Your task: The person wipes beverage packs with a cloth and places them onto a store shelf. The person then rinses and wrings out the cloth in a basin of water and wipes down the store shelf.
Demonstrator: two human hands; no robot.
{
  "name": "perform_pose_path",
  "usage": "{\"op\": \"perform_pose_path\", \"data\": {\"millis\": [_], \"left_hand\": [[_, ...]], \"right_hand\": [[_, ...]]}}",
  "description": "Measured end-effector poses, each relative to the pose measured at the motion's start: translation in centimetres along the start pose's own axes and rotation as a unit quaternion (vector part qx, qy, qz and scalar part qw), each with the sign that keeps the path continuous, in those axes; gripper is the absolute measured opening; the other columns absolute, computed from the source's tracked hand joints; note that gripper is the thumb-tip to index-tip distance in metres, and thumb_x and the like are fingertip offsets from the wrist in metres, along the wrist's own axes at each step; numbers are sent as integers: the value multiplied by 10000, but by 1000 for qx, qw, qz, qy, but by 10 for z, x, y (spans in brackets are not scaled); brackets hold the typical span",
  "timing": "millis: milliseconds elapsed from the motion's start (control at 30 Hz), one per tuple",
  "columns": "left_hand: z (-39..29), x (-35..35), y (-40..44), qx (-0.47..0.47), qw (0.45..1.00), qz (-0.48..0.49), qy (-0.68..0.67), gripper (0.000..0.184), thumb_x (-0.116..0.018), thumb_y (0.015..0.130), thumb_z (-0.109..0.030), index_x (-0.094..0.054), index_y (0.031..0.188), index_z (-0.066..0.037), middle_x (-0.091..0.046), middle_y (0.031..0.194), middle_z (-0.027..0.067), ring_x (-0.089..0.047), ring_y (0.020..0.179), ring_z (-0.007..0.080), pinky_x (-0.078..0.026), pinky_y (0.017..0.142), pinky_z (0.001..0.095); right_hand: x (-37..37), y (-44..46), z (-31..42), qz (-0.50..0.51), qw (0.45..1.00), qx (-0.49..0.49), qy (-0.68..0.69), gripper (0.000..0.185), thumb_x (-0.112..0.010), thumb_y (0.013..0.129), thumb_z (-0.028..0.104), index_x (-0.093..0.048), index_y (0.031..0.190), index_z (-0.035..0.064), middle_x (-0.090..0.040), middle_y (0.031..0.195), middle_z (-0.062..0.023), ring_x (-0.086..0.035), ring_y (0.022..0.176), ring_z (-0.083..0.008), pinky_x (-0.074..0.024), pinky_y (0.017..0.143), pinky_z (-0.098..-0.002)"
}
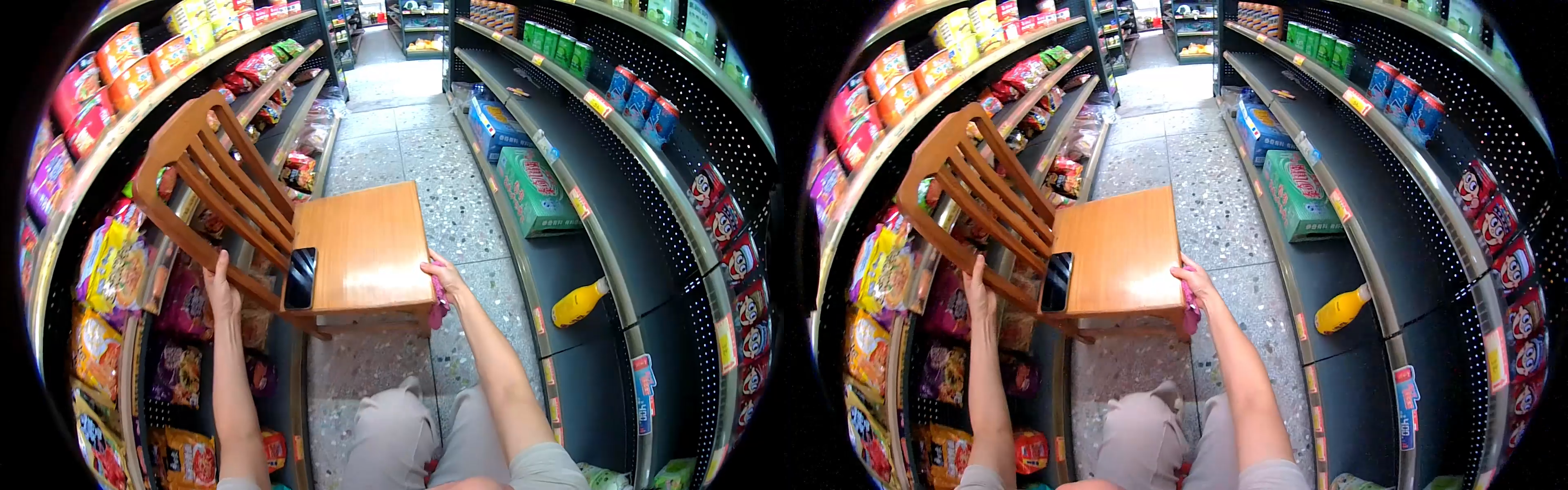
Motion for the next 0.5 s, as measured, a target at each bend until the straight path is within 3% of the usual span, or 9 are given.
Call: {"op": "perform_pose_path", "data": {"millis": [67,333,400,500], "left_hand": [[9,-23,22,30,1000,7,-6,309,-710,901,-212,-539,1136,-106,-500,982,-23,-500,904,120,-419,806,328],[73,-86,148,1,999,35,-13,342,-724,892,-207,-558,1174,-108,-541,1009,-31,-514,937,111,-423,810,307],[90,-94,180,5,999,48,19,490,-747,868,-309,-508,1243,-103,-503,1049,6,-493,964,164,-421,826,396],[108,-112,216,-4,998,67,8,492,-753,866,-291,-504,1244,-97,-520,1030,6,-510,942,166,-431,804,392]], "right_hand": [[5,31,9,10,1000,10,-3,686,-629,864,9,-343,1486,57,-599,1247,-157,-649,1022,-227,-548,863,-358],[23,165,50,0,999,20,-27,750,-661,854,69,-279,1496,8,-580,1278,-174,-632,1068,-236,-528,893,-370],[30,201,61,1,999,16,-51,772,-671,850,90,-264,1501,9,-575,1286,-182,-629,1077,-238,-525,900,-378],[42,249,69,-17,997,19,-68,748,-679,851,117,-297,1485,10,-586,1273,-188,-637,1067,-242,-533,896,-384]]}}
Point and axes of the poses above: each hand's wrist, its own y-axis towards the middle knuckle, its own x-axis out of the back of the hand, z = x × y, the point moved 5 cm from there along y, towards the middle knuckle
